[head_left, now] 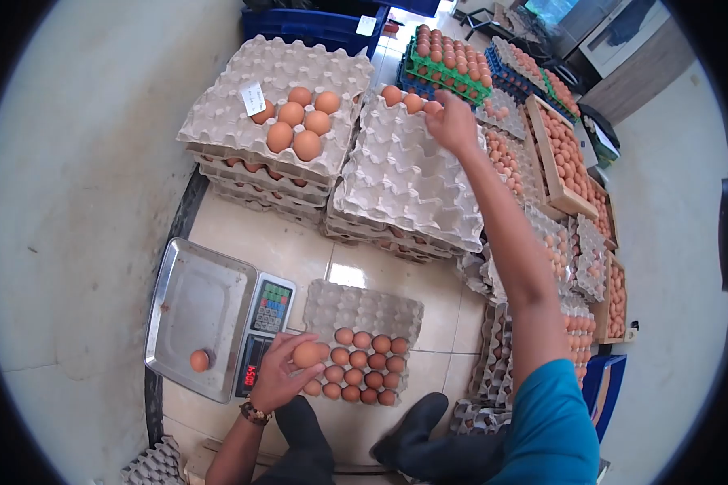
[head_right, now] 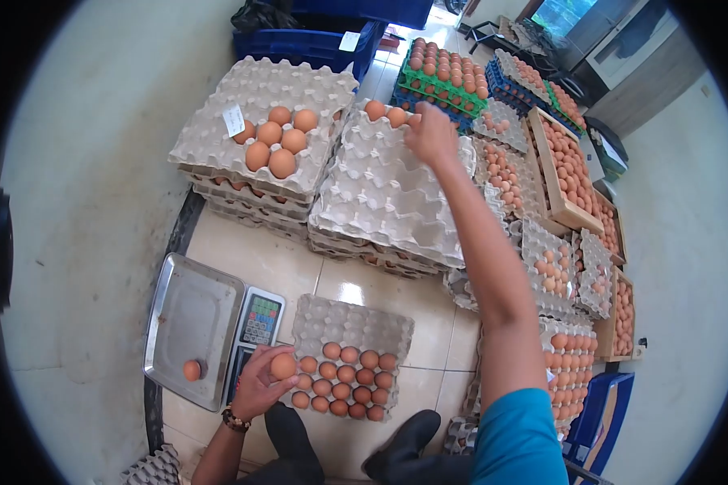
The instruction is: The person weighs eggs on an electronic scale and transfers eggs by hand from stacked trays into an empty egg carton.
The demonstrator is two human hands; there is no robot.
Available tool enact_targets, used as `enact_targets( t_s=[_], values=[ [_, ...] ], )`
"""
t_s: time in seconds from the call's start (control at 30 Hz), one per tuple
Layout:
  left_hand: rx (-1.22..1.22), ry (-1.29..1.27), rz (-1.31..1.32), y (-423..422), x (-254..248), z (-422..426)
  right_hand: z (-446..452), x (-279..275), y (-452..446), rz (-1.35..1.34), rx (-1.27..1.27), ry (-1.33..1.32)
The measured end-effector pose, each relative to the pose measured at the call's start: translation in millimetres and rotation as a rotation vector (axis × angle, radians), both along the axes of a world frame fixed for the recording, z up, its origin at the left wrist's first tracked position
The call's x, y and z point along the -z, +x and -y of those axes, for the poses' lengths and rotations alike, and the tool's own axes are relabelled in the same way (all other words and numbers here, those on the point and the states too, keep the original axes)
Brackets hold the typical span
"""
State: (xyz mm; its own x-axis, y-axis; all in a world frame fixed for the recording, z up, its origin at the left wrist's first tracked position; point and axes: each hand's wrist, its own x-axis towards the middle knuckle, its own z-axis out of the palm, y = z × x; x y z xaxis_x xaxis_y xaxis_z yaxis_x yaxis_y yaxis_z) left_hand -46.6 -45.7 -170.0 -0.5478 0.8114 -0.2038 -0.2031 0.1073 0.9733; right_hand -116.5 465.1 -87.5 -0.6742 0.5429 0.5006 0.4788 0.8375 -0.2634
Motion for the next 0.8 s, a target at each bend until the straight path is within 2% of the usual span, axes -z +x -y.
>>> enact_targets(
  t_s=[0.03,0.13,0.2,0.27,0.4,0.5,0.53,0.6,0.63,0.73,0.8],
  values=[
    [-0.006,0.003,0.030,1,8,3,-15,-1,-9,0.099,0.073,-0.003],
    [0.130,-0.104,-0.252,-11,23,9,-51,4,-27,0.413,0.075,-0.072],
    [0.059,-0.052,-0.063,-8,51,14,-80,22,-35,0.403,0.024,0.002],
    [0.015,-0.037,0.068,-12,46,6,-80,18,-29,0.412,-0.052,0.015],
    [0.011,-0.095,0.152,-22,76,-14,-80,17,-20,0.345,-0.096,0.036],
    [0.055,-0.153,0.146,-22,100,-26,-82,16,-8,0.143,-0.095,0.173],
    [0.071,-0.165,0.134,-18,107,-27,-70,9,-3,0.039,-0.065,0.089],
    [0.061,-0.167,0.052,-10,118,-28,-26,-18,9,-0.172,0.003,-0.078],
    [0.066,-0.173,-0.063,-7,122,-28,-13,-23,13,-0.302,-0.074,-0.283],
    [0.083,-0.214,-0.556,2,132,-25,53,-26,56,-0.331,-0.191,-0.518],
    [0.093,-0.224,-0.600,7,130,-25,130,-12,87,-0.328,-0.318,-0.523]
  ],
)
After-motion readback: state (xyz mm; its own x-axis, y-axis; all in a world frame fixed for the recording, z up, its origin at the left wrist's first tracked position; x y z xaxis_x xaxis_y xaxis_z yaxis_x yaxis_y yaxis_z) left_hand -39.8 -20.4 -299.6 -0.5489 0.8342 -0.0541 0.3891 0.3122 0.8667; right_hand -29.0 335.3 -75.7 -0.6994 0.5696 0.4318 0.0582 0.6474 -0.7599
